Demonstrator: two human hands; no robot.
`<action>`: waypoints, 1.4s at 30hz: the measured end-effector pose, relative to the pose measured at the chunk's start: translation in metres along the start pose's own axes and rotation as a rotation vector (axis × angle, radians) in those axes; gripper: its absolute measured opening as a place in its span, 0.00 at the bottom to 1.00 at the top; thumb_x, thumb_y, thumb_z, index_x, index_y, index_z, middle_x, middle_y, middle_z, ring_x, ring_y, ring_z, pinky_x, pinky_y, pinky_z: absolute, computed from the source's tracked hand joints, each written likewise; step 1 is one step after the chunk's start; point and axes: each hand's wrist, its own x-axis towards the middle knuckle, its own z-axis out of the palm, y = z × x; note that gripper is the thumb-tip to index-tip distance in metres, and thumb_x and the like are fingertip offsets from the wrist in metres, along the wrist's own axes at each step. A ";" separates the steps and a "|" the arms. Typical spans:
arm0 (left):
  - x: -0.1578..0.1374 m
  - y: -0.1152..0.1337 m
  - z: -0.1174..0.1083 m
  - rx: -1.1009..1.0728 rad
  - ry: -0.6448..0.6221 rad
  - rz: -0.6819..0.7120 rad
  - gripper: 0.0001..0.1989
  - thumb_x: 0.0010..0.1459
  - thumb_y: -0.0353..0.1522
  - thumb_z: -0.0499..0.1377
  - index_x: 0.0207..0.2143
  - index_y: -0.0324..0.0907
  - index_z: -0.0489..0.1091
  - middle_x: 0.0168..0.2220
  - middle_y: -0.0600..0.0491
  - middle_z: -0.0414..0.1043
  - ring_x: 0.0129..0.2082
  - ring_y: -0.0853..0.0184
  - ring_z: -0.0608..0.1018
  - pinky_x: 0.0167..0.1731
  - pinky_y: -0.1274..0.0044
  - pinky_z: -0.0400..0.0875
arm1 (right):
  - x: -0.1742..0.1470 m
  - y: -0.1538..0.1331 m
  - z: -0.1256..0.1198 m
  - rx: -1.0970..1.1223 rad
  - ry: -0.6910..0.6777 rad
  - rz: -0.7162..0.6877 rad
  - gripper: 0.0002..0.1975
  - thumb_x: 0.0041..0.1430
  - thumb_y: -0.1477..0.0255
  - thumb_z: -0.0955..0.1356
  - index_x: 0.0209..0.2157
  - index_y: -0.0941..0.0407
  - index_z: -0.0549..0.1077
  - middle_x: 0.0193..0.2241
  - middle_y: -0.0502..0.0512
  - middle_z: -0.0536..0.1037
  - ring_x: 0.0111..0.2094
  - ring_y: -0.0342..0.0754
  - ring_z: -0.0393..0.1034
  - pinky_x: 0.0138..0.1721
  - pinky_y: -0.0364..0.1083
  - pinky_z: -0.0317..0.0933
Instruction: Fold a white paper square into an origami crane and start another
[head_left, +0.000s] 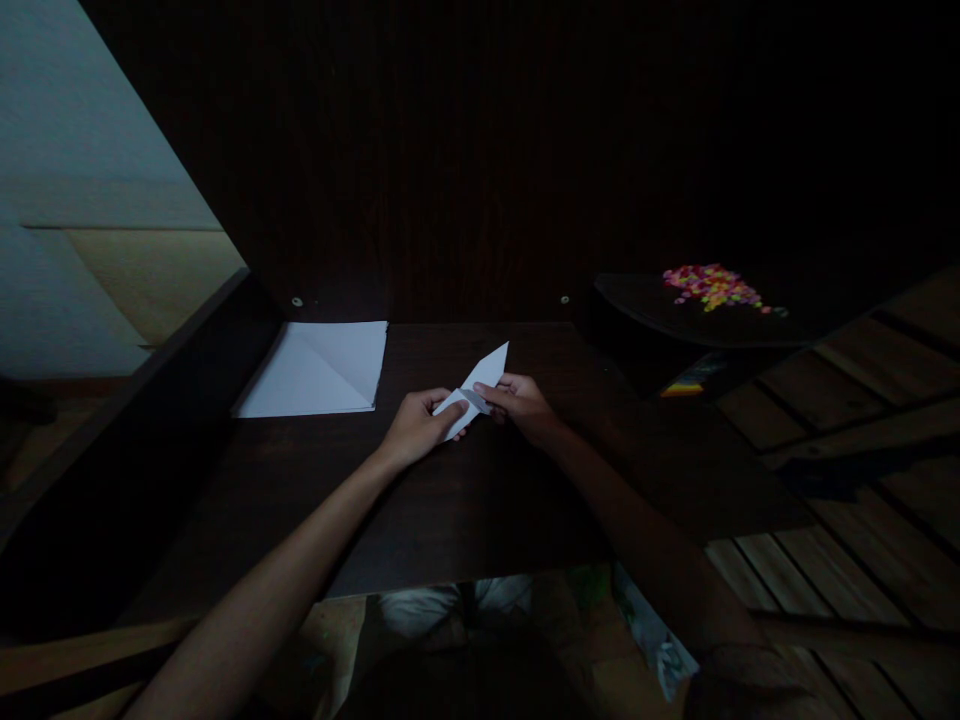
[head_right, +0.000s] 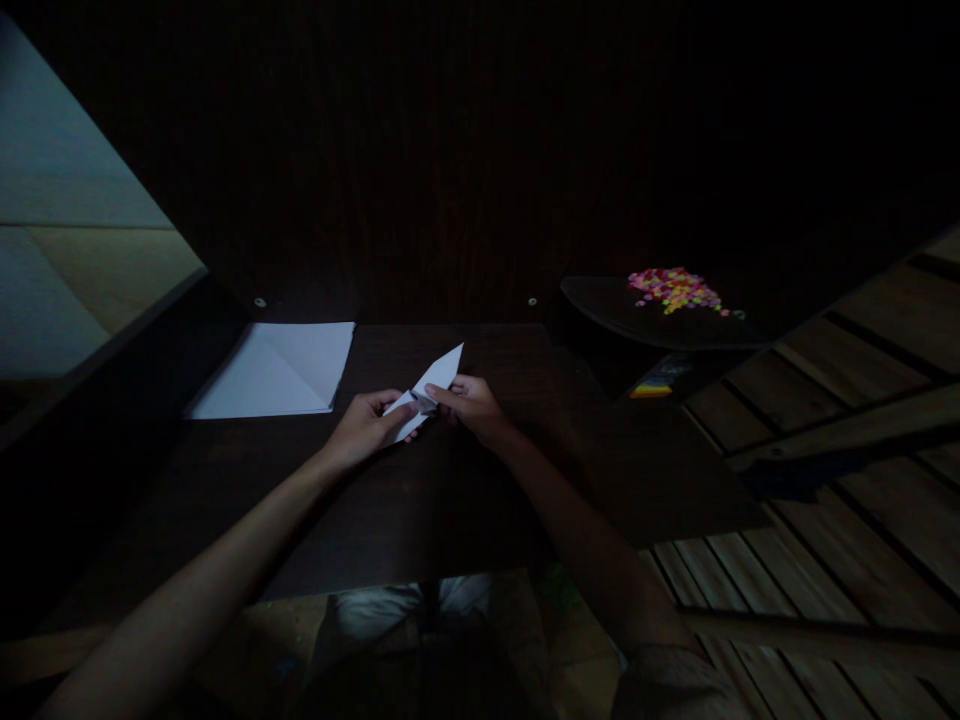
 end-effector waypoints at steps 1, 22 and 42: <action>-0.001 0.000 0.000 0.083 0.058 0.095 0.13 0.53 0.37 0.62 0.37 0.37 0.72 0.30 0.51 0.75 0.27 0.67 0.76 0.29 0.77 0.70 | -0.001 0.000 0.000 -0.022 0.009 -0.012 0.18 0.41 0.58 0.75 0.26 0.59 0.74 0.17 0.47 0.70 0.16 0.38 0.58 0.15 0.39 0.50; 0.000 0.000 -0.010 0.376 0.094 0.413 0.09 0.57 0.39 0.61 0.36 0.43 0.74 0.31 0.54 0.74 0.32 0.67 0.74 0.35 0.77 0.68 | -0.005 -0.004 -0.008 -0.433 -0.081 -0.456 0.11 0.57 0.64 0.69 0.27 0.57 0.74 0.28 0.50 0.69 0.25 0.40 0.61 0.24 0.41 0.54; 0.003 -0.005 -0.012 0.260 0.150 0.431 0.08 0.58 0.37 0.61 0.33 0.41 0.73 0.32 0.53 0.75 0.33 0.66 0.75 0.35 0.76 0.68 | -0.009 -0.007 -0.009 -0.519 0.010 -0.651 0.07 0.57 0.68 0.71 0.27 0.55 0.80 0.26 0.51 0.76 0.24 0.42 0.65 0.24 0.43 0.57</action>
